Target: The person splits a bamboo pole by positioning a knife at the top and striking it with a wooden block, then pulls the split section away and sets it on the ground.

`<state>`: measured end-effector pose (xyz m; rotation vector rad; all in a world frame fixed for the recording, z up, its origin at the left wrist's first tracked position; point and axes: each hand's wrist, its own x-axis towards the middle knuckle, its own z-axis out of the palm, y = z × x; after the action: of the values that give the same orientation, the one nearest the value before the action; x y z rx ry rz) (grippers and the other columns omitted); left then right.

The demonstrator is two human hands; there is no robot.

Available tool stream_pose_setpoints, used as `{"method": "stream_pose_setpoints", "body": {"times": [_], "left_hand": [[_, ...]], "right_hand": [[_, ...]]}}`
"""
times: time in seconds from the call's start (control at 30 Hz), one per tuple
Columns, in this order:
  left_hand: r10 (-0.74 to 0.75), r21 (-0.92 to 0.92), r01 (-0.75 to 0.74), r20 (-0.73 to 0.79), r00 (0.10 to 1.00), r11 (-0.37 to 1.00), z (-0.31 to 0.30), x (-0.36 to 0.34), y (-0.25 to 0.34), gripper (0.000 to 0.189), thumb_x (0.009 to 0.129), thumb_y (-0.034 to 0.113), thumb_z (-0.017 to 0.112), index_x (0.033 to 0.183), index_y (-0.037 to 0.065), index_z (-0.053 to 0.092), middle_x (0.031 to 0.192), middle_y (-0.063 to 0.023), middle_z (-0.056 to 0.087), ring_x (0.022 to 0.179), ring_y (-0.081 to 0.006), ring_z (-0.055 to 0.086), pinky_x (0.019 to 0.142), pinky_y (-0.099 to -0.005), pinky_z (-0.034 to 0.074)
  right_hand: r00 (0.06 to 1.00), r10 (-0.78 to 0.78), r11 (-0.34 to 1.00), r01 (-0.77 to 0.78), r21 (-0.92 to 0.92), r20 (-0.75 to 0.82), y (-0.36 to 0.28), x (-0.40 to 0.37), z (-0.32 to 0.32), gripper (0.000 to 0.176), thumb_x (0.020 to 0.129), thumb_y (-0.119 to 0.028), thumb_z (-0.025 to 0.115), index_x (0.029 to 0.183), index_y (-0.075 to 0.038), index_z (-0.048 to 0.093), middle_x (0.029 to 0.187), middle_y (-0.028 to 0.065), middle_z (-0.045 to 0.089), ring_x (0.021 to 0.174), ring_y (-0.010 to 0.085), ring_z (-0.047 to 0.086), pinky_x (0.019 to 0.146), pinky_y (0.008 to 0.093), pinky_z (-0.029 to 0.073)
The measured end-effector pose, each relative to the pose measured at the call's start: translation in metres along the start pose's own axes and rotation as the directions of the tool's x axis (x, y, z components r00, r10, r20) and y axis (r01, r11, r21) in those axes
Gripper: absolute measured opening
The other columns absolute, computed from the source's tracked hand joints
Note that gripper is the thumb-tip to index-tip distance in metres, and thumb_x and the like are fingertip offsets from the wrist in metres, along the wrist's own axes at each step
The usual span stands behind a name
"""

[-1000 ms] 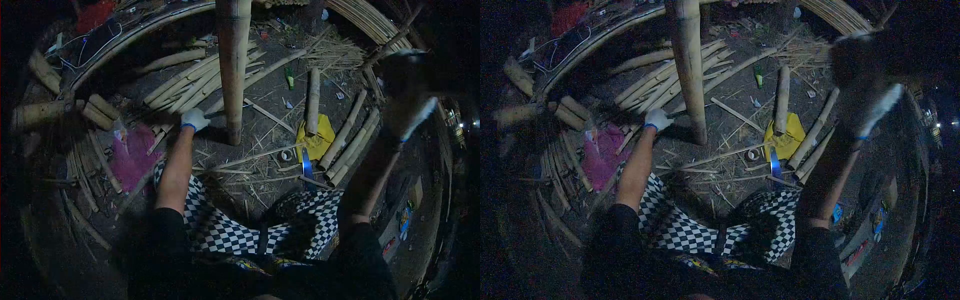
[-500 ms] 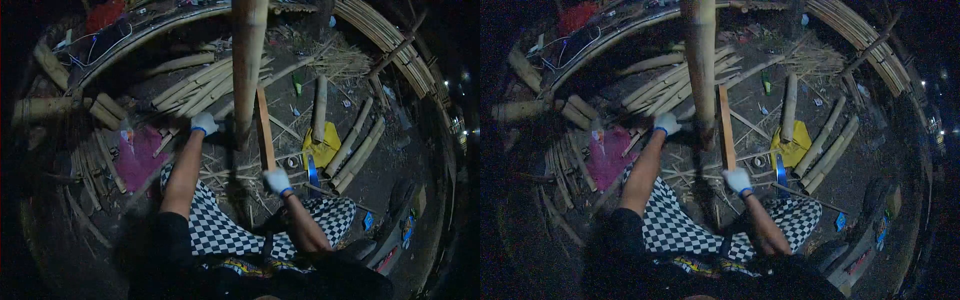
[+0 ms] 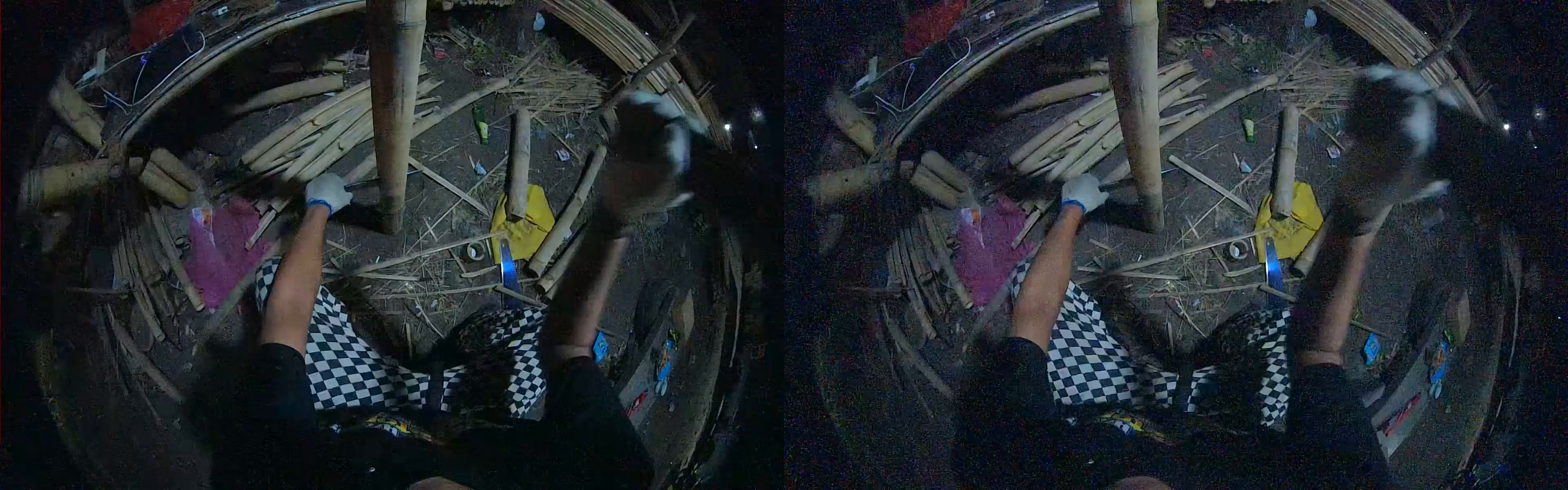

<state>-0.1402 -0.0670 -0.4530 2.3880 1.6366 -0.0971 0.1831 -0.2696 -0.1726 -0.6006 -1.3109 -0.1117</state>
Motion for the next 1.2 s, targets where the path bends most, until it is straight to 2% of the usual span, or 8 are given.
{"method": "stream_pose_setpoints", "body": {"times": [0.13,0.17,0.23,0.37,0.63,0.83,0.97,1.2], "left_hand": [[-0.030,-0.009,0.031,0.053,0.998,0.999,0.012,0.008,-0.005,0.045,0.078,0.044,0.064,0.104,0.008,0.071,0.109,-0.0161,0.067,0.102,-0.0338,0.064,0.090,-0.0437,0.050],[-0.025,-0.007,0.025,0.065,0.998,1.000,0.025,0.003,-0.004,0.045,0.078,0.044,0.064,0.104,0.008,0.071,0.109,-0.0161,0.067,0.102,-0.0338,0.064,0.090,-0.0437,0.050],[-0.045,0.062,0.047,-0.036,0.998,0.997,0.021,0.011,-0.008,0.042,0.075,0.036,0.064,0.106,0.009,0.070,0.112,-0.0172,0.066,0.105,-0.0321,0.063,0.089,-0.0420,0.051],[-0.069,0.056,0.069,0.008,0.998,0.996,0.018,0.004,-0.009,0.042,0.073,0.038,0.067,0.102,0.008,0.072,0.110,-0.0179,0.067,0.102,-0.0334,0.065,0.088,-0.0423,0.052],[0.053,0.116,-0.057,0.038,0.998,0.992,0.008,0.004,0.011,0.045,0.071,0.039,0.072,0.104,0.009,0.071,0.108,-0.0145,0.068,0.100,-0.0328,0.065,0.087,-0.0426,0.052],[0.152,0.016,-0.152,0.022,0.988,0.988,-0.007,-0.019,0.012,0.061,0.065,0.058,0.074,0.101,0.009,0.071,0.107,-0.0177,0.067,0.101,-0.0332,0.064,0.085,-0.0425,0.051],[-0.159,-0.034,0.159,0.008,0.987,0.987,-0.004,-0.038,0.024,0.071,0.067,0.069,0.069,0.103,0.008,0.071,0.108,-0.0177,0.067,0.101,-0.0335,0.064,0.086,-0.0423,0.050],[0.003,-0.121,-0.005,-0.021,1.000,0.993,0.021,-0.025,0.015,0.062,0.067,0.057,0.074,0.104,0.007,0.069,0.111,-0.0177,0.066,0.102,-0.0352,0.063,0.088,-0.0428,0.049]], "right_hand": [[0.871,0.486,0.500,-0.348,-0.793,-0.076,0.080,-0.286,0.031,0.044,0.091,-0.028,0.056,0.122,0.003,0.049,0.123,0.0226,0.057,0.115,0.0344,0.054,0.095,0.0416,0.045],[0.260,0.958,0.212,-0.378,-0.901,0.116,0.076,-0.348,0.015,0.043,0.088,-0.031,0.056,0.114,0.002,0.057,0.103,0.0269,0.064,0.099,0.0406,0.061,0.085,0.0442,0.050],[-0.111,0.985,0.054,-0.518,-0.854,0.129,0.050,-0.376,0.011,0.042,0.083,-0.037,0.063,0.091,0.005,0.065,0.080,0.0200,0.068,0.079,0.0300,0.067,0.074,0.0405,0.052],[-0.259,0.956,-0.105,-0.744,-0.660,0.140,0.037,-0.368,-0.031,0.049,0.081,-0.043,0.061,0.091,0.004,0.064,0.080,0.0224,0.067,0.078,0.0349,0.067,0.067,0.0417,0.050],[-0.198,0.975,-0.089,-0.774,-0.627,0.106,-0.018,-0.296,-0.078,0.044,0.081,-0.035,0.065,0.103,0.004,0.063,0.084,0.0151,0.067,0.078,0.0241,0.065,0.071,0.0357,0.050],[0.351,0.932,0.349,-0.803,-0.482,0.090,-0.010,-0.291,-0.072,0.044,0.080,-0.022,0.074,0.115,0.001,0.057,0.098,0.0081,0.066,0.084,0.0178,0.061,0.078,0.0315,0.050],[0.041,0.997,0.051,-0.985,-0.163,0.062,0.022,-0.264,-0.059,0.033,0.082,-0.025,0.070,0.102,0.000,0.060,0.086,0.0039,0.063,0.077,0.0123,0.059,0.068,0.0275,0.048],[0.060,0.997,0.073,-0.901,-0.428,0.044,0.041,-0.313,-0.045,0.031,0.080,-0.024,0.063,0.091,0.005,0.065,0.074,0.0102,0.065,0.071,0.0179,0.063,0.065,0.0324,0.048]]}}
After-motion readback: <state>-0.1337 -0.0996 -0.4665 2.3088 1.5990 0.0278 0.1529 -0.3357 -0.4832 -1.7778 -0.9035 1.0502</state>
